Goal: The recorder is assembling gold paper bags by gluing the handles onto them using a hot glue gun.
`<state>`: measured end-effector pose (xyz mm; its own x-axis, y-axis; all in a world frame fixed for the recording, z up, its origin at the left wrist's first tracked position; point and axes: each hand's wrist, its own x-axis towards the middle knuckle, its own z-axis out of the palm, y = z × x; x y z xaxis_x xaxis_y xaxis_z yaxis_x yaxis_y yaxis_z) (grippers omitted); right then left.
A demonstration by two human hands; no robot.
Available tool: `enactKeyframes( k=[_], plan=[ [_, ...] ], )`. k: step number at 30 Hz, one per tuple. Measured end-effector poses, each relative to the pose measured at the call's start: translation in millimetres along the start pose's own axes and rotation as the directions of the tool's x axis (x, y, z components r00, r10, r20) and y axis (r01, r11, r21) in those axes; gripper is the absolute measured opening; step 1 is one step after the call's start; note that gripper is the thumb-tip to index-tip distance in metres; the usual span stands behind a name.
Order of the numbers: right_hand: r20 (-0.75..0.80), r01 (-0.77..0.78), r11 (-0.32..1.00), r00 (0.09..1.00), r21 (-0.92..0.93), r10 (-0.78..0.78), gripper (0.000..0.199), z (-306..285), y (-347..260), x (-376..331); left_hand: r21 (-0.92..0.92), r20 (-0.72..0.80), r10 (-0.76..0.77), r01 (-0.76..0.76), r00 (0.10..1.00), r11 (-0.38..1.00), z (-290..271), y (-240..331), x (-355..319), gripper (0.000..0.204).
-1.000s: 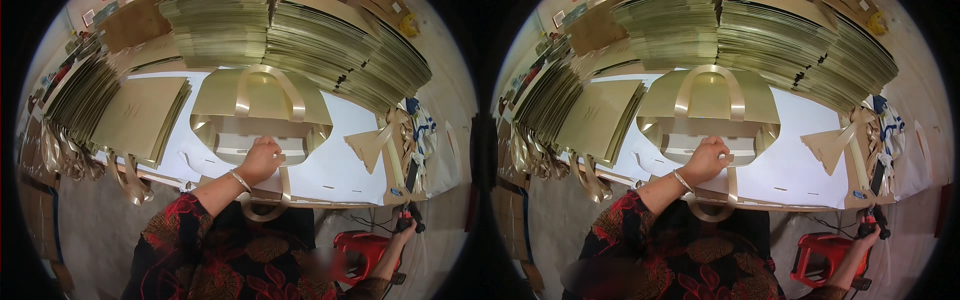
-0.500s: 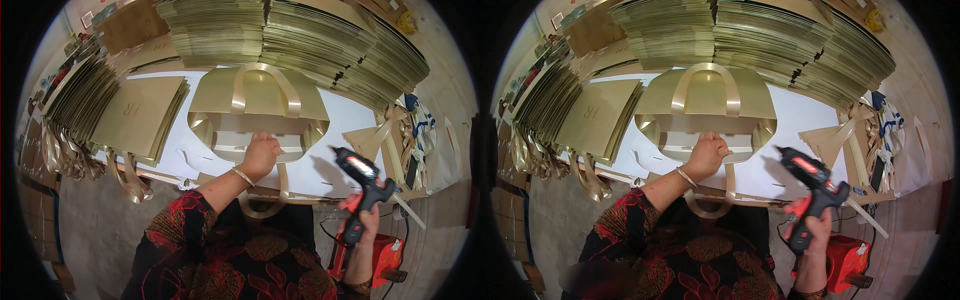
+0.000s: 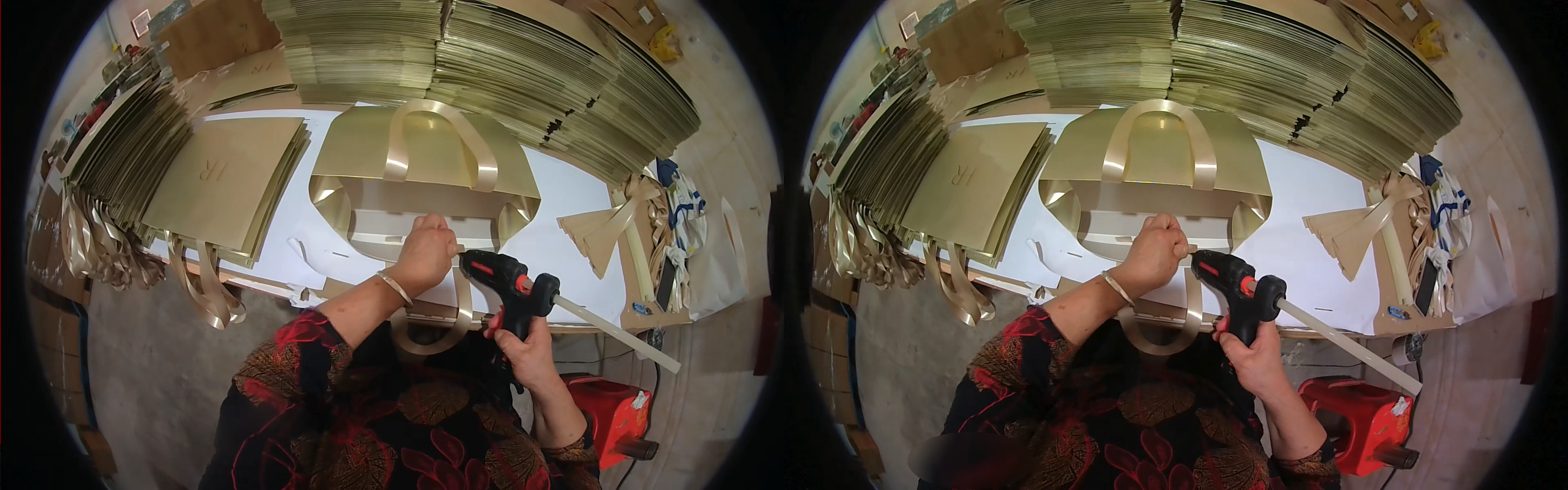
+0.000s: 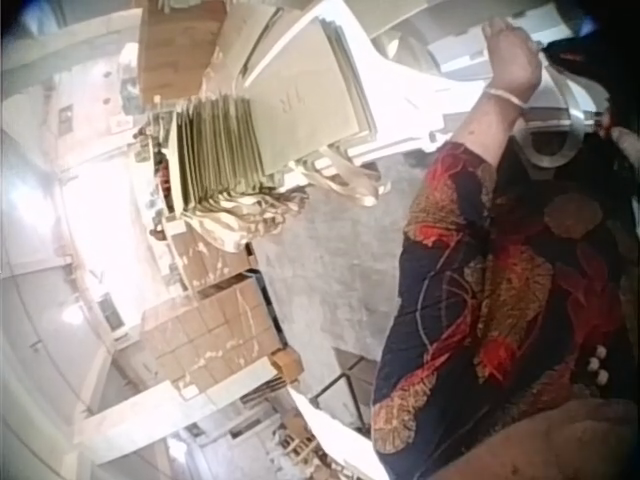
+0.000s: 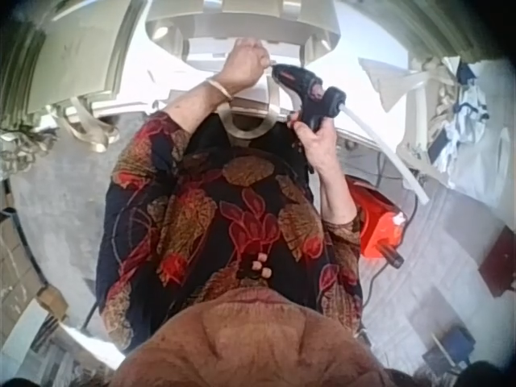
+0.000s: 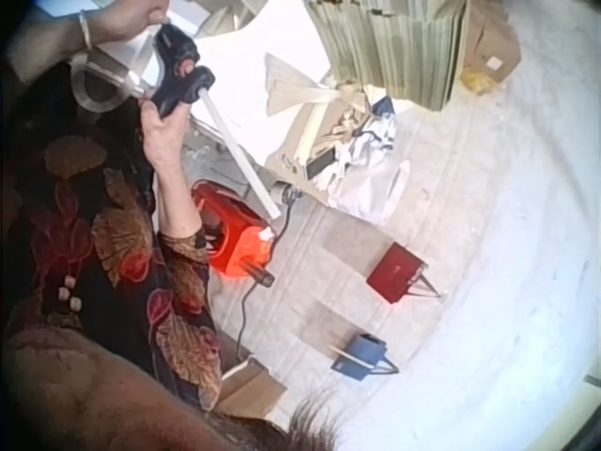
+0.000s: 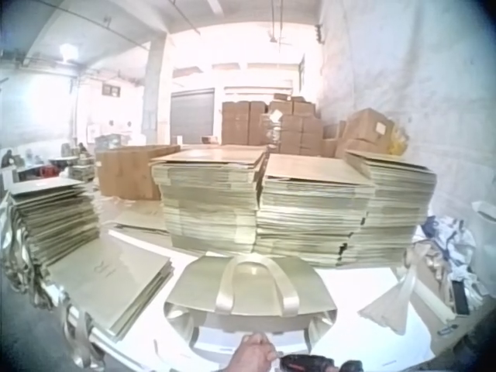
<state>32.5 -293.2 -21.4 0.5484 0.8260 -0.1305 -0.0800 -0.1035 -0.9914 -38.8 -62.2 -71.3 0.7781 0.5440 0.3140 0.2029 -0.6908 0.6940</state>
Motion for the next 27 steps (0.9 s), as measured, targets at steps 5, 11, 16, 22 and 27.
enactKeyframes(
  k=[5,11,16,22,27],
  plan=[
    [-0.025,-0.115,0.993,0.993,0.007,0.116,0.041,-6.7,-18.2,-6.8,0.004,0.055,0.088,-0.088,0.995,0.996,-3.6,-2.5,-12.1,0.012],
    [-0.02,-0.112,0.993,0.993,0.048,0.113,0.039,-4.3,-20.9,4.3,-0.076,0.02,0.097,-0.095,0.995,0.993,-14.0,-1.3,-15.5,0.012],
    [-0.044,-0.199,0.98,0.979,0.012,0.199,0.037,-13.4,-18.1,0.2,0.195,-0.125,0.301,-0.274,0.945,0.942,-75.6,4.6,-51.0,0.018],
    [0.011,-0.196,0.979,0.981,0.058,0.196,0.045,-5.2,-28.8,-8.6,0.393,-0.006,0.329,-0.301,0.944,0.869,-86.6,-9.7,-101.0,0.034],
    [0.198,-0.178,0.962,0.97,0.206,0.138,0.046,20.8,-30.2,5.3,0.351,-0.022,0.333,-0.304,0.943,0.885,-84.5,-11.2,-102.0,0.033]
  ],
)
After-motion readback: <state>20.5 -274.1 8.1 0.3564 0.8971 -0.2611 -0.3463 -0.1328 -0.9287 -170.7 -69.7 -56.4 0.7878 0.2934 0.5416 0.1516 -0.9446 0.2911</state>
